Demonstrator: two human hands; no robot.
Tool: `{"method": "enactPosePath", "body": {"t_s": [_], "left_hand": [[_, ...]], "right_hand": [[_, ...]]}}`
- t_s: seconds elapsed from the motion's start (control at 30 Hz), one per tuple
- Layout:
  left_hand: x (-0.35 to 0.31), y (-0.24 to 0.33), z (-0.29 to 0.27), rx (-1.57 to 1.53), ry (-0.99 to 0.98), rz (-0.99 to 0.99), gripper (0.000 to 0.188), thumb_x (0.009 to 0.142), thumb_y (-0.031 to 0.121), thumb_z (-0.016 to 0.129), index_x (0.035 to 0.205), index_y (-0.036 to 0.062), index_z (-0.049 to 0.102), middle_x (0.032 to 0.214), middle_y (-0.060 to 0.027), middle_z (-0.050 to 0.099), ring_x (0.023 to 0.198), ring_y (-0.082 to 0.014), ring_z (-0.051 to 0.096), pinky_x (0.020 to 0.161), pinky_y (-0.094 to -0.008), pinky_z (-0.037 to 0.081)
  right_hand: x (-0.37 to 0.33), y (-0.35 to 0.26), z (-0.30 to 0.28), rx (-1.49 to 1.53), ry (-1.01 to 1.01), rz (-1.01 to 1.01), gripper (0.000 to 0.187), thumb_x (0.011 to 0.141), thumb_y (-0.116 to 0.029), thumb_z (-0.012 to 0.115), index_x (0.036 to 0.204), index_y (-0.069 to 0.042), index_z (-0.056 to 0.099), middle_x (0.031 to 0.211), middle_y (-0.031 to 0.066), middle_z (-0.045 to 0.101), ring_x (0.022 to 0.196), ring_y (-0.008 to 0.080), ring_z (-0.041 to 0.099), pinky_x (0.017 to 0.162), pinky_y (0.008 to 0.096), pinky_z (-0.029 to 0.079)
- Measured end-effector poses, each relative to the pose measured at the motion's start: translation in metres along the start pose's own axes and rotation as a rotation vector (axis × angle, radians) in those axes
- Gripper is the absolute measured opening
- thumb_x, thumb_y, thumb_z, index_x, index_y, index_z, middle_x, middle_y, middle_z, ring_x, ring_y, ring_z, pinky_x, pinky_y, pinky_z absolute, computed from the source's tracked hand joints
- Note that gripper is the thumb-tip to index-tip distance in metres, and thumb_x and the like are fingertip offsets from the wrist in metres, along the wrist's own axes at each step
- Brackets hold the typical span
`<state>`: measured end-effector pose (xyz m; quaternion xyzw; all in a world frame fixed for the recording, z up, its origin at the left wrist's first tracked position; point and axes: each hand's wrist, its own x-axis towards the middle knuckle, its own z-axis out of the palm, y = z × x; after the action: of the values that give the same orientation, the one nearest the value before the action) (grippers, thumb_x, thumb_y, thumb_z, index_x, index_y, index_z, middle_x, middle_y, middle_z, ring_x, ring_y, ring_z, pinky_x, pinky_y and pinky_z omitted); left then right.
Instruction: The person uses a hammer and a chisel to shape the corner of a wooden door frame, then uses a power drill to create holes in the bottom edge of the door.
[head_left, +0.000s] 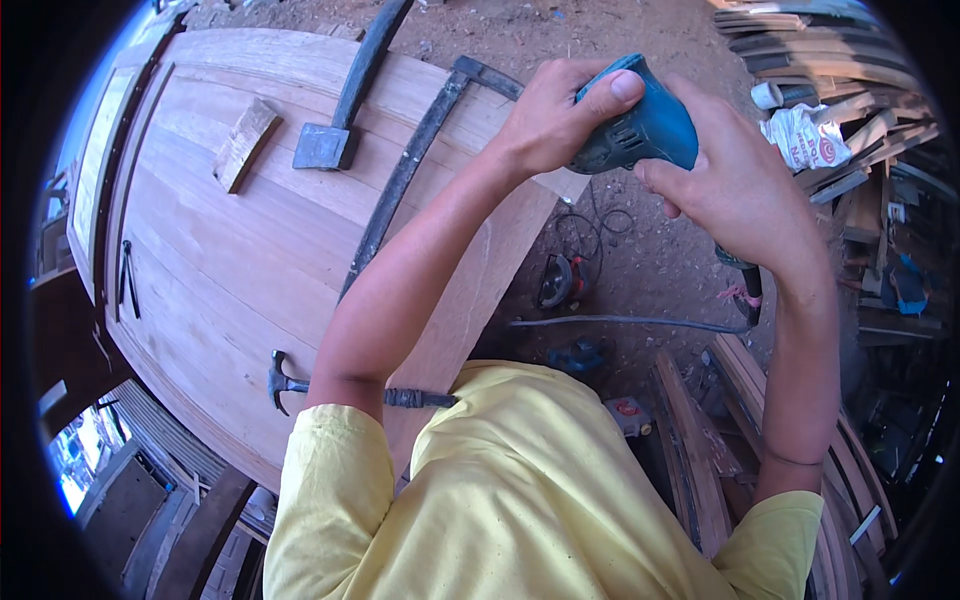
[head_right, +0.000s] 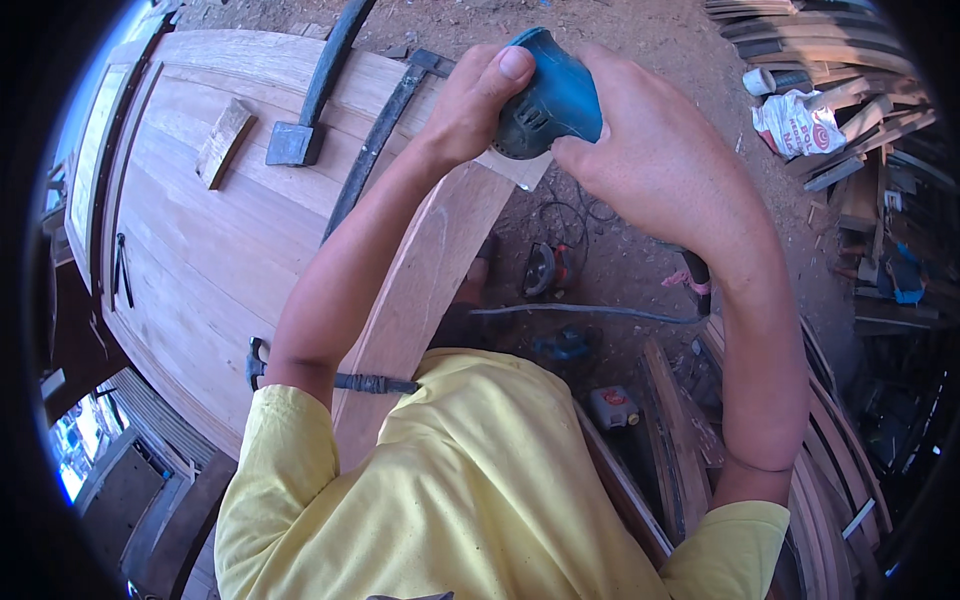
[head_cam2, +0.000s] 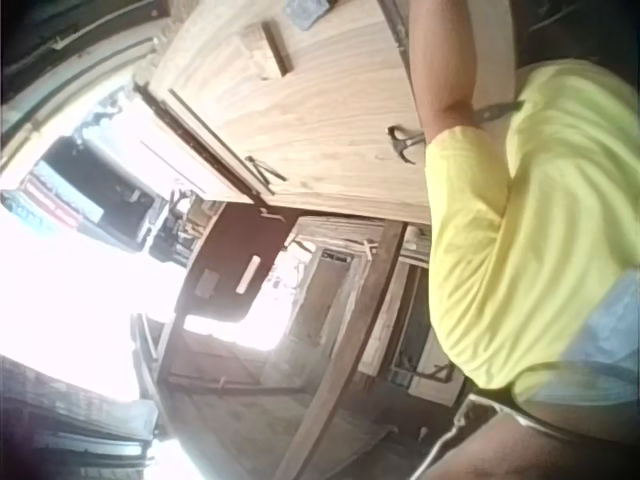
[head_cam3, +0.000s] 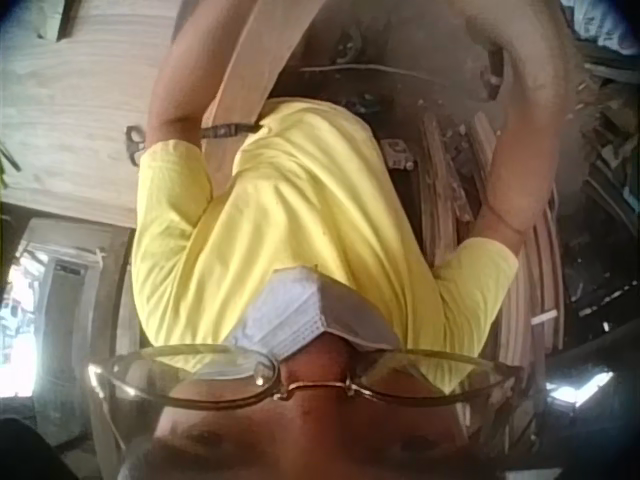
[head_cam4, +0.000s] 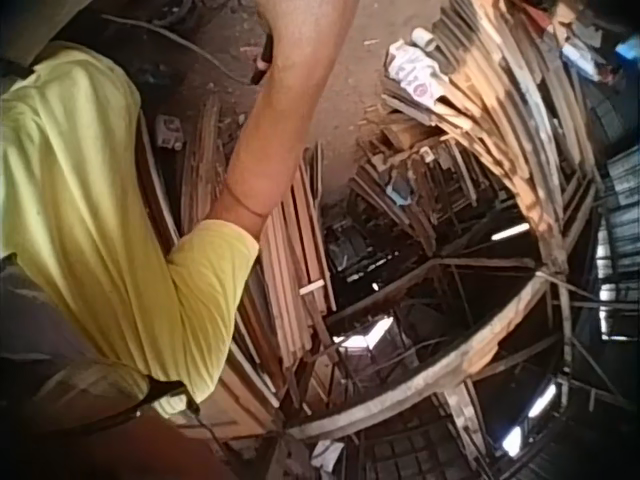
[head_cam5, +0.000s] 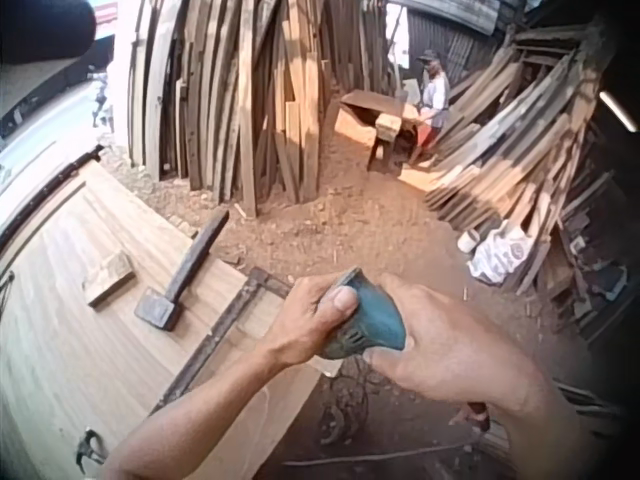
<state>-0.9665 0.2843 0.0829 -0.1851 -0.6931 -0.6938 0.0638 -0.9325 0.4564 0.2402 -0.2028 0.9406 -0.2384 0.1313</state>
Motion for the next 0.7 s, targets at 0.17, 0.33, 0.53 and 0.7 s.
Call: {"method": "enactPosePath", "body": {"t_s": [0.17,0.33,0.53,0.7], "left_hand": [[0.000,0.008,0.003,0.039,0.086,-0.002,0.079,0.102,0.069,0.049,0.084,-0.0043,0.070,0.064,-0.0103,0.059,0.065,-0.0176,0.056,0.064,-0.0397,0.049],[-0.007,-0.004,0.000,-0.061,0.158,0.009,0.080,0.099,0.074,0.049,0.075,-0.0011,0.065,0.061,-0.0062,0.055,0.062,-0.0143,0.050,0.058,-0.0370,0.043],[-0.011,0.005,0.005,0.040,0.189,0.027,0.081,0.098,0.075,0.050,0.076,-0.0007,0.066,0.061,-0.0047,0.054,0.062,-0.0142,0.050,0.058,-0.0358,0.044],[-0.007,0.004,0.006,0.031,0.216,0.042,0.082,0.098,0.076,0.051,0.078,-0.0019,0.067,0.060,-0.0061,0.055,0.062,-0.0138,0.051,0.058,-0.0359,0.044]], "right_hand": [[0.007,0.004,0.000,-0.065,-0.056,0.073,0.067,0.090,-0.011,0.077,0.151,-0.002,0.051,0.084,0.0100,0.068,0.063,0.0148,0.066,0.061,0.0332,0.055],[0.009,-0.015,0.000,-0.071,-0.064,0.061,0.068,0.089,-0.011,0.078,0.151,-0.001,0.052,0.089,0.0125,0.068,0.061,0.0153,0.065,0.059,0.0336,0.054],[0.004,-0.014,0.002,-0.023,-0.048,0.055,0.068,0.088,-0.011,0.078,0.151,-0.003,0.052,0.092,0.0131,0.067,0.059,0.0157,0.064,0.055,0.0333,0.052],[0.011,-0.012,-0.002,0.035,-0.117,0.088,0.069,0.088,-0.010,0.078,0.151,-0.004,0.052,0.095,0.0120,0.067,0.060,0.0142,0.064,0.054,0.0308,0.052]]}}
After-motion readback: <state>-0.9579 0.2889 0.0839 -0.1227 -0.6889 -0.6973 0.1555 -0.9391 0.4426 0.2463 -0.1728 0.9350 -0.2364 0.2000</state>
